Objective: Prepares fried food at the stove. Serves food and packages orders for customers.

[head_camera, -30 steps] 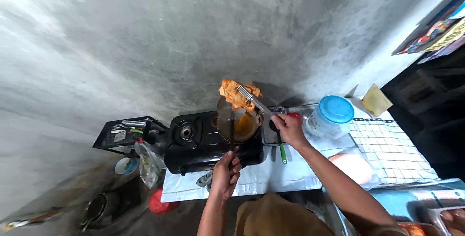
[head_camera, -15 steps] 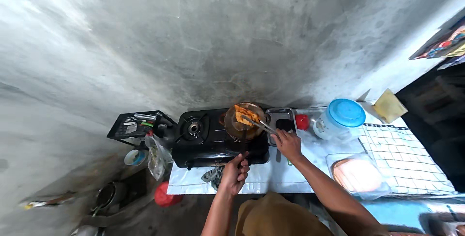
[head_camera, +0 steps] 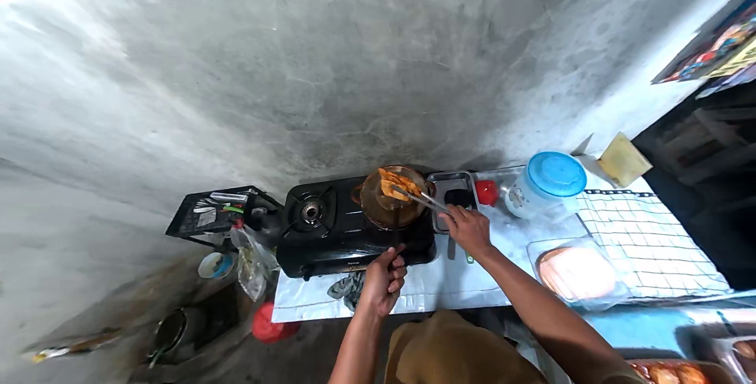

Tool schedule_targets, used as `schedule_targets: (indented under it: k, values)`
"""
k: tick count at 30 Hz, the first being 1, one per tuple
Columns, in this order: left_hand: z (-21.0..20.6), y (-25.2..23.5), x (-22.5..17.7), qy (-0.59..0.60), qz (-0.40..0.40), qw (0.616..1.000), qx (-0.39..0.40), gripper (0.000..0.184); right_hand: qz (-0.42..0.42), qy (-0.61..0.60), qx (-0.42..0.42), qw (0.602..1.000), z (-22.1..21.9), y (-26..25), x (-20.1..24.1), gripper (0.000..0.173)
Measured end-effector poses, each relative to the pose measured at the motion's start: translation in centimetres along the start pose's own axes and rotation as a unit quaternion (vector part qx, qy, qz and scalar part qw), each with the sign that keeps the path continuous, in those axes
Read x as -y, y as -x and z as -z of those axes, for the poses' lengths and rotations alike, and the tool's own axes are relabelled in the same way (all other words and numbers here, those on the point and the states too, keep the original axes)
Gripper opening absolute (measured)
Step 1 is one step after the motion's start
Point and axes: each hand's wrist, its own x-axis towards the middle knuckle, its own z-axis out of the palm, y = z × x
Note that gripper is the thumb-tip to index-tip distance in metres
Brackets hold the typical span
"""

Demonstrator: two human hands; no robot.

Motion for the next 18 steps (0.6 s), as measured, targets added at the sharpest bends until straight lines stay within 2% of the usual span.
schedule_targets:
  k: [5,9,11,14,18]
  values:
    - [-1.1,1.3,-1.4,-0.008,-0.037,0.999,0.023,0.038,0.009,0.001,-0.035,0.999,1.3,-2.8,-0.5,0.044]
    - [-0.1,-0.1,-0.4,0.004,-0.011,1.000,-0.004,0.036,0.007,-0.004,0.021,1.000,-0.5,-1.1,-1.4,0.046]
    - [-0.4,-0.4,-0.1,-0.008,-0.006,1.000,-0.006,0.036,0.003,-0.011,0.036,0.999,0.0,-0.8,-1.6,0.046]
    - [-2.8,-0.4,-0.8,-0.051,-0.019,0.998,0.027,0.036,-0.015,0.000,0.004,1.000,2.2,-1.8,-2.5,0.044]
    - [-8.1,-1.2,-1.4,-0.081,-0.023,0.993,0.079,0.036,-0.068,0.034,-0.054,0.996,5.4,-3.1,-5.5,0.040]
